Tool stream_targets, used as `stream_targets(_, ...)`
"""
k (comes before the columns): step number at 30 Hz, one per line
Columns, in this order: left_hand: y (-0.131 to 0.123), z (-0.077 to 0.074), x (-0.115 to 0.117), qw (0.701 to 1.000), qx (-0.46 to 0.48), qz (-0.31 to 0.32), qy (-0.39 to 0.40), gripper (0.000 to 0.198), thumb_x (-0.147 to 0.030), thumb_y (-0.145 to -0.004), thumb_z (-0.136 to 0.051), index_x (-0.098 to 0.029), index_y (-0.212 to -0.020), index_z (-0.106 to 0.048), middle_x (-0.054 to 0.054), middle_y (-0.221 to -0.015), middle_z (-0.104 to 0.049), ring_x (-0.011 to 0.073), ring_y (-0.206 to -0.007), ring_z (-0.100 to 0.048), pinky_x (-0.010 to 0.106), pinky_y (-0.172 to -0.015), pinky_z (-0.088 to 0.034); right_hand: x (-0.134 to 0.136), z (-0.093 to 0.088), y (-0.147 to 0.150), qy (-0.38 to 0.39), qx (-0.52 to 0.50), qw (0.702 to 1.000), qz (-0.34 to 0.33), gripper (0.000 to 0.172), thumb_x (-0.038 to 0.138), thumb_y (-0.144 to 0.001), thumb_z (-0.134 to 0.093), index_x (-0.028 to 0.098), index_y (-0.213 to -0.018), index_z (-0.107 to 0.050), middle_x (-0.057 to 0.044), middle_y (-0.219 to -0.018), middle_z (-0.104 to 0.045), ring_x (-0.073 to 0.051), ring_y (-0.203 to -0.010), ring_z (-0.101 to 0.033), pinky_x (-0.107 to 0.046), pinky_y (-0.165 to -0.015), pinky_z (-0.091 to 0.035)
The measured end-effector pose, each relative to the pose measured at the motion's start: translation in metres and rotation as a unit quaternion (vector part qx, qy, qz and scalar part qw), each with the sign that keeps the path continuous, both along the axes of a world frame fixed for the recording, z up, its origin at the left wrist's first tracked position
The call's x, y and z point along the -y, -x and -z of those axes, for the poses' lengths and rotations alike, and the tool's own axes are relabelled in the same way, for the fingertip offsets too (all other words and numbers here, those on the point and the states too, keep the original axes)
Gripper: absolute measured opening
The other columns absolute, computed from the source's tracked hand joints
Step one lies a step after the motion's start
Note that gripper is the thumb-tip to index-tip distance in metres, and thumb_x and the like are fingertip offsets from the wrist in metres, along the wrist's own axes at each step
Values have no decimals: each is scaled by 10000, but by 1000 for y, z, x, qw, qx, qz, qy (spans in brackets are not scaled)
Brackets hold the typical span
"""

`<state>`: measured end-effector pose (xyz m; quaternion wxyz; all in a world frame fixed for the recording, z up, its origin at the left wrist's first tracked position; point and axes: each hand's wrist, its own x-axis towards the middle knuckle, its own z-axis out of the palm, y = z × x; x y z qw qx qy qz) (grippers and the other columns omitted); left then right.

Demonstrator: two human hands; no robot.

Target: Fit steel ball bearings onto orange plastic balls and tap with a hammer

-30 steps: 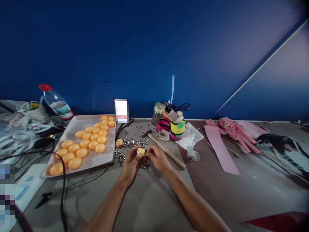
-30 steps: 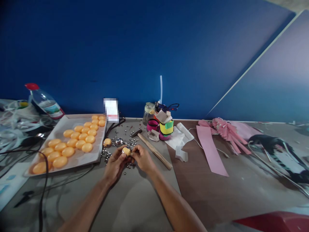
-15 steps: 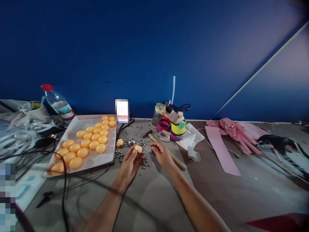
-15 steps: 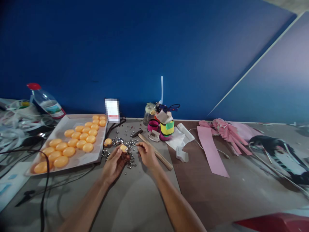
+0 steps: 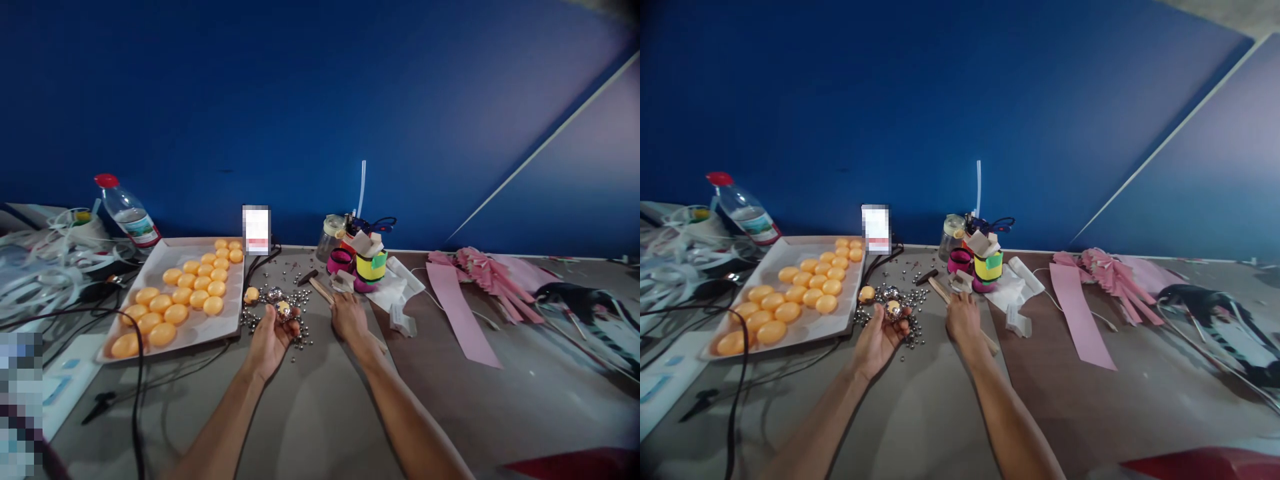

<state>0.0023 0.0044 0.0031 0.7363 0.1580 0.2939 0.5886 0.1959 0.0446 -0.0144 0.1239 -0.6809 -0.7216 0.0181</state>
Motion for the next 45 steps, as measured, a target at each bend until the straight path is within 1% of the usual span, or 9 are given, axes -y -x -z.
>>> stream_targets(4, 1, 0, -1, 1000, 7, -16, 2, 396, -517, -697, -669, -140, -800, -603, 54, -724, -657, 120, -540, -563, 245, -535, -467, 5, -12, 1, -50, -80, 994, -58, 248, 188, -895, -370, 145, -1030, -573, -153, -977, -596, -235, -861, -571, -321, -723, -426)
stream_targets(7, 2, 1, -3, 999, 31, -25, 15, 393, -512, -714, -656, -157, -879, -616, 25, -674, -622, 107, -515, -528, 234, -517, -444, 17, -29, 3, -118, -181, 968, -125, 268, 206, -914, -305, 149, -1035, -537, -128, -921, -593, -215, -829, -572, -304, -708, -432)
stream_targets(10, 3, 2, -5, 998, 50, -37, 19, 382, -508, -721, -652, -154, -863, -626, 28, -664, -616, 104, -512, -514, 232, -510, -435, 29, -42, 7, -91, -240, 943, -211, 220, 265, -925, -341, 179, -948, -543, -74, -824, -598, -174, -712, -567, -263, -641, -417)
stream_targets(13, 4, 5, -7, 997, 50, -64, 6, 351, -493, -734, -646, -148, -800, -627, 21, -635, -611, 100, -505, -507, 226, -500, -426, 35, -43, 11, -22, -211, 937, -277, 223, 277, -927, -356, 185, -921, -559, -57, -809, -606, -156, -672, -558, -249, -623, -398)
stream_targets(17, 6, 7, -8, 995, 60, -76, 12, 369, -526, -745, -613, -157, -754, -620, 7, -603, -602, 97, -468, -485, 232, -479, -417, 33, -39, 14, 20, -159, 952, -261, 213, 257, -922, -382, 187, -882, -579, -51, -804, -613, -159, -691, -564, -244, -620, -381)
stream_targets(31, 6, 1, -5, 991, 79, -102, -20, 342, -514, -757, -607, -177, -810, -611, 1, -715, -618, 87, -503, -470, 236, -506, -425, 34, -39, 11, -11, -206, 936, -285, 211, 241, -921, -369, 193, -911, -574, -51, -817, -600, -153, -688, -553, -246, -631, -386)
stream_targets(36, 8, 1, -6, 991, 84, -100, 3, 315, -492, -774, -598, -177, -761, -587, -16, -623, -571, 93, -484, -463, 235, -495, -425, 32, -36, 14, 15, -172, 946, -273, 204, 251, -918, -389, 202, -889, -585, -44, -823, -606, -158, -739, -569, -243, -670, -407)
stream_targets(42, 11, -3, -6, 991, 114, -65, -23, 294, -471, -788, -594, -187, -861, -610, 29, -745, -614, 116, -579, -525, 251, -551, -458, 19, -26, 3, -123, -215, 959, -134, 216, 263, -909, -397, 173, -973, -584, -88, -904, -602, -190, -822, -580, -278, -722, -438)
stream_targets(45, 11, -4, -6, 991, 114, -66, -16, 235, -349, -769, -651, -200, -947, -617, 25, -764, -620, 122, -623, -553, 264, -607, -482, 10, -14, -5, -128, -171, 975, -58, 250, 260, -889, -430, 168, -1070, -575, -110, -998, -600, -215, -896, -576, -308, -763, -441)
